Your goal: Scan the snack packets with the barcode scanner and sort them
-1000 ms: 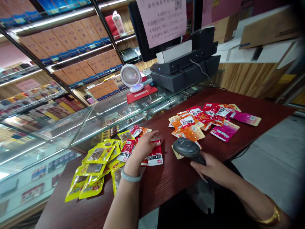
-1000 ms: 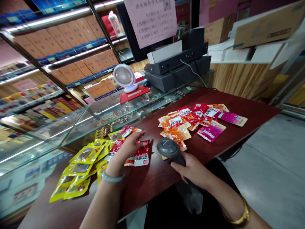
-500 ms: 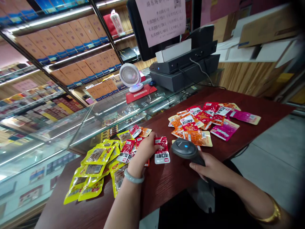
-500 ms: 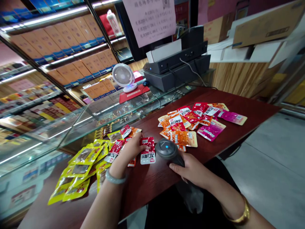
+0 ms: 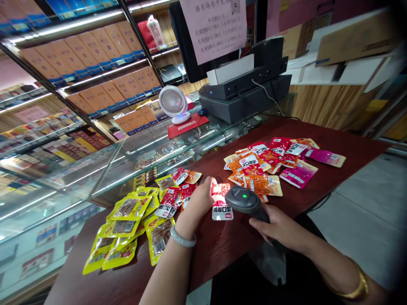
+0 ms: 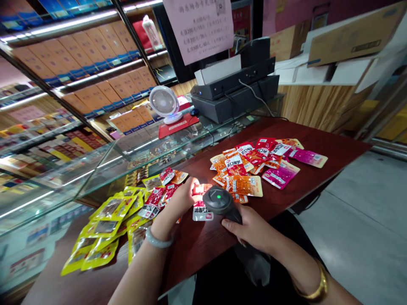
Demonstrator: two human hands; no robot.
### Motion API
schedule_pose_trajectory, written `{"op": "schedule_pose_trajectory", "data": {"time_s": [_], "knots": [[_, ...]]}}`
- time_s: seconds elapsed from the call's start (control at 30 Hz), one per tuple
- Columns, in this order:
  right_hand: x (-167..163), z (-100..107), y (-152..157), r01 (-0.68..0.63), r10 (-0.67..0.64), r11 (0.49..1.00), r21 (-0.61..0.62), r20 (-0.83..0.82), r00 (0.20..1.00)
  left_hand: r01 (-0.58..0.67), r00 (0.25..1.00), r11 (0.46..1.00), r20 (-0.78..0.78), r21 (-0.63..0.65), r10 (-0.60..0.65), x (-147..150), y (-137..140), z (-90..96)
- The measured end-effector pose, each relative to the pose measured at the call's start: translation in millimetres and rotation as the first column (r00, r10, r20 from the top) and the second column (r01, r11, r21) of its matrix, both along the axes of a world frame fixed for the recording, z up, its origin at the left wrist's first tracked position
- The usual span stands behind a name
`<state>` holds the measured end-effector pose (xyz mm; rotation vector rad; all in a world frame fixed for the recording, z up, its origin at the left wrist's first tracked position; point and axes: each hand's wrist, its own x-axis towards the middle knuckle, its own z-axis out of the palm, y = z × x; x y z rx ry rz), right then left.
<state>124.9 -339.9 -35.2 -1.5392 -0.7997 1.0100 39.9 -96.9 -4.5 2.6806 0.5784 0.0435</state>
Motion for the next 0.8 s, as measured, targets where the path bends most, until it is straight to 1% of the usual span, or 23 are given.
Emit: {"op": "schedule_pose_trajectory", "data": {"time_s": [0.07, 0.13, 0.2, 0.23, 0.27, 0.3, 0.33, 0.37, 0.4, 0.43, 0.47, 0.53, 0.57, 0.6, 0.63, 0.67, 0.73, 0.8], "knots": [[1, 4, -2, 0.014, -0.014, 1.0, 0.008, 0.001, 1.0, -0.002, 0.998, 0.998, 0.061, -0.065, 0.006, 2, 1, -2.6], [3, 10, -3, 0.022, -0.022, 0.999, 0.031, -0.015, 1.0, -0.03, 0.991, 0.984, 0.126, -0.175, 0.053, 6, -1, -5.5], [5, 15, -2, 0.029, -0.027, 0.998, 0.05, -0.037, 0.999, -0.065, 0.972, 0.943, 0.193, -0.326, 0.134, 13, -7, -8.8], [5, 18, 0, 0.031, -0.029, 0.998, 0.057, -0.046, 0.999, -0.05, 0.959, 0.91, 0.234, -0.411, 0.158, 17, -12, -10.6], [5, 20, 3, 0.033, -0.03, 0.997, 0.063, -0.049, 0.998, -0.003, 0.946, 0.873, 0.282, -0.487, 0.161, 20, -16, -12.7], [5, 21, 7, 0.036, -0.033, 0.997, 0.068, -0.05, 0.998, 0.069, 0.932, 0.837, 0.335, -0.543, 0.141, 23, -19, -14.9], [5, 22, 12, 0.039, -0.036, 0.997, 0.073, -0.051, 0.998, 0.152, 0.916, 0.807, 0.387, -0.571, 0.102, 25, -21, -17.2], [4, 21, 17, 0.042, -0.038, 0.996, 0.075, -0.054, 0.998, 0.222, 0.9, 0.789, 0.431, -0.573, 0.06, 26, -20, -19.4], [4, 21, 22, 0.043, -0.039, 0.996, 0.073, -0.056, 0.998, 0.258, 0.888, 0.792, 0.46, -0.553, 0.032, 26, -17, -21.3], [4, 19, 27, 0.043, -0.039, 0.997, 0.067, -0.057, 0.998, 0.252, 0.882, 0.819, 0.47, -0.516, 0.025, 25, -11, -22.6], [3, 18, 33, 0.038, -0.035, 0.997, 0.061, -0.057, 0.998, 0.203, 0.886, 0.865, 0.462, -0.46, 0.038, 23, -3, -23.2], [4, 15, 44, 0.015, -0.012, 0.998, 0.055, -0.056, 0.998, 0.019, 0.911, 0.959, 0.399, -0.283, 0.1, 16, 17, -21.8], [4, 15, 50, -0.002, 0.005, 0.998, 0.056, -0.063, 0.998, -0.075, 0.93, 0.983, 0.345, -0.168, 0.13, 13, 26, -20.0], [5, 15, 56, -0.016, 0.02, 0.998, 0.058, -0.075, 0.997, -0.148, 0.948, 0.988, 0.277, -0.048, 0.156, 10, 35, -18.0], [6, 15, 63, -0.025, 0.03, 0.998, 0.059, -0.089, 0.996, -0.192, 0.964, 0.979, 0.199, 0.065, 0.176, 7, 41, -15.9], [7, 17, 70, -0.029, 0.035, 0.998, 0.059, -0.102, 0.994, -0.206, 0.975, 0.965, 0.117, 0.163, 0.188, 5, 45, -14.3], [9, 20, 84, -0.025, 0.031, 0.998, 0.061, -0.111, 0.993, -0.161, 0.984, 0.94, -0.025, 0.301, 0.176, 1, 45, -12.9], [11, 22, 98, -0.027, 0.032, 0.998, 0.048, -0.106, 0.994, -0.099, 0.982, 0.924, -0.111, 0.37, 0.15, -1, 38, -13.6]]}}
